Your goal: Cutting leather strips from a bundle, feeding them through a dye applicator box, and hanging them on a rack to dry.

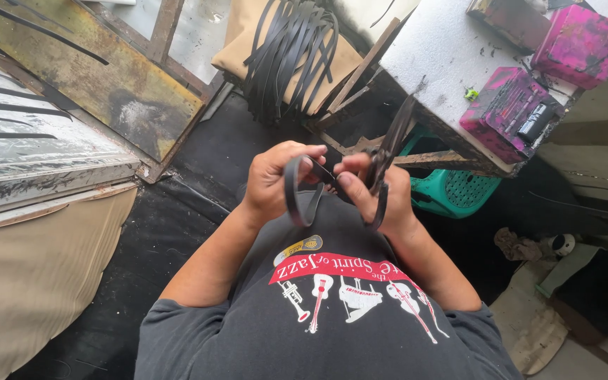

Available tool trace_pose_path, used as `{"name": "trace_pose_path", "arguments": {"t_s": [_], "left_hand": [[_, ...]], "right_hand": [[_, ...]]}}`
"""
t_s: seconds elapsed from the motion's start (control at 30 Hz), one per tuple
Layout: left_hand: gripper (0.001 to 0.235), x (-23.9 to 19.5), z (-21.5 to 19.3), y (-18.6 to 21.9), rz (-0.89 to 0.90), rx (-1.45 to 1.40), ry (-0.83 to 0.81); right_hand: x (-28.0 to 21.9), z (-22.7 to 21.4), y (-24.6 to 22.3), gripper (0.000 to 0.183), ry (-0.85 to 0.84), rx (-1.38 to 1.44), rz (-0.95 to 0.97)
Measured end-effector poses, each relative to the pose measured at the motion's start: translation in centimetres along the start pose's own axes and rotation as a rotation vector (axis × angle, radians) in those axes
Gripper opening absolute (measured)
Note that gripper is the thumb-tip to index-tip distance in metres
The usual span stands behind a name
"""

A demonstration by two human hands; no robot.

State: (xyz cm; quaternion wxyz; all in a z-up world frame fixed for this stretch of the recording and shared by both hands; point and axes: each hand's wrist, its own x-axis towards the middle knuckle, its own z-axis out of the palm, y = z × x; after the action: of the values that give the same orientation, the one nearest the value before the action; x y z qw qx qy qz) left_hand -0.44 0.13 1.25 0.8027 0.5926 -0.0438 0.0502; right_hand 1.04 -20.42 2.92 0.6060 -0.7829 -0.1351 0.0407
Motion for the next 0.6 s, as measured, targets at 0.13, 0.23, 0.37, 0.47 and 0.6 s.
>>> {"name": "trace_pose_path", "arguments": {"t_s": [0.13,0.23,0.37,0.47,0.6], "left_hand": [[0.040,0.0,0.3,1.5,-0.166,-0.134,0.074],[0.051,0.7,-0.4,1.2,-0.257,-0.180,0.119],[0.047,1.8,-2.2,0.0,-0.267,-0.120,0.341],[0.046,2.6,-3.8,-0.3,-0.295,-0.154,0.433],[0.046,3.0,-5.5,-0.9,-0.291,-0.169,0.461]], "right_hand": [[0.2,1.1,-0.3,0.027,-0.113,0.237,0.120],[-1.2,0.7,3.0,0.028,-0.239,0.398,0.278],[-1.3,-0.8,3.5,0.018,-0.312,0.117,0.165],[-2.3,-2.5,4.4,0.016,-0.327,0.040,0.134],[-3.7,-4.6,4.8,0.015,-0.334,0.008,0.146]]}}
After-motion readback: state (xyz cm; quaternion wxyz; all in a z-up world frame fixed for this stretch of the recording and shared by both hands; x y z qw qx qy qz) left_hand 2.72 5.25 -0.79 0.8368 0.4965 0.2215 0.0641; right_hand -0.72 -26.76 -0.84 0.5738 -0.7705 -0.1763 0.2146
